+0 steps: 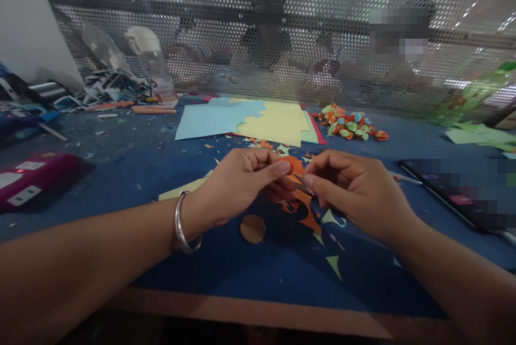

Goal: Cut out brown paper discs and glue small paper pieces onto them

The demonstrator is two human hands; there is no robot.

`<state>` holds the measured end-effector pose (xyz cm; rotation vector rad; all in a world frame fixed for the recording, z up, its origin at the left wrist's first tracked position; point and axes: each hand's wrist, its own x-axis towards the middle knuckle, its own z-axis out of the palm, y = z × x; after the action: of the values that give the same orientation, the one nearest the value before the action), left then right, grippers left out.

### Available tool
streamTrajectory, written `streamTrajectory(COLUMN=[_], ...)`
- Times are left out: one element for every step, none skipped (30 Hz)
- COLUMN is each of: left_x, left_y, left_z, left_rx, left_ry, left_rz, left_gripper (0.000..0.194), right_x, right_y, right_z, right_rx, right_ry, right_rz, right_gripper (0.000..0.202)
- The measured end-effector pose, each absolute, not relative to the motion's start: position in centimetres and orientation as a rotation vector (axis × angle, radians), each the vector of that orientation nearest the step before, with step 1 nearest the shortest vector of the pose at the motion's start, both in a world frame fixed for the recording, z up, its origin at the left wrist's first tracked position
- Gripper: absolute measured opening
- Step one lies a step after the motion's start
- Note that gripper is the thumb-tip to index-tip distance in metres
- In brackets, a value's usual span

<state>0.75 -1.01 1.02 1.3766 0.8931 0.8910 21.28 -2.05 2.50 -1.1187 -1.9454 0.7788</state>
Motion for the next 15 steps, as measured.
streamTrajectory(left_x=[0.72,0.7,0.69,0.7,0.72,0.75,0.78,0.8,0.82,0.82,0.82,0.8,0.78,0.75,0.71], left_y=[-0.88,-0.78,-0.72,-0.7,-0.73,-0.79,-0.88,-0.97,-1.04,-1.09,-1.12,-1.11,-1.08,-1.04,-0.99], left_z=[1.04,1.08,1.12,1.18,1.23,1.27,1.29,1.28,1.26,1.23,1.18,1.14,1.1,1.07,1.06], left_rx=[1.362,1.355,1.356,1.364,1.377,1.393,1.41,1.427,1.441,1.454,1.465,1.472,1.477,1.484,1.495], left_ry=[0.9,0.907,0.91,0.907,0.9,0.891,0.884,0.883,0.888,0.898,0.905,0.91,0.909,0.904,0.9], left_rz=[0.914,0.934,0.948,0.953,0.95,0.945,0.939,0.934,0.937,0.944,0.95,0.952,0.951,0.941,0.922], left_gripper=[0.026,0.026,0.024,0.023,0.021,0.021,0.021,0.021,0.021,0.022,0.022,0.022,0.022,0.022,0.023], right_x=[21.31,21.35,21.38,21.4,21.39,21.37,21.32,21.25,21.19,21.12,21.07,21.04,21.04,21.05,21.09], right_y=[-2.08,-2.12,-2.17,-2.21,-2.26,-2.29,-2.32,-2.34,-2.35,-2.34,-2.32,-2.29,-2.26,-2.23,-2.2], right_z=[2.56,2.62,2.68,2.74,2.79,2.84,2.87,2.88,2.86,2.82,2.75,2.67,2.58,2.5,2.44], right_rx=[-1.134,-1.151,-1.164,-1.169,-1.168,-1.164,-1.153,-1.138,-1.124,-1.113,-1.107,-1.107,-1.112,-1.119,-1.13], right_ry=[-1.926,-1.909,-1.894,-1.882,-1.874,-1.869,-1.87,-1.873,-1.879,-1.887,-1.895,-1.903,-1.912,-1.918,-1.922], right_rz=[0.748,0.723,0.71,0.709,0.717,0.728,0.737,0.744,0.748,0.752,0.754,0.753,0.751,0.743,0.735], right_gripper=[0.011,0.011,0.01,0.009,0.008,0.008,0.007,0.007,0.007,0.007,0.007,0.008,0.01,0.011,0.012])
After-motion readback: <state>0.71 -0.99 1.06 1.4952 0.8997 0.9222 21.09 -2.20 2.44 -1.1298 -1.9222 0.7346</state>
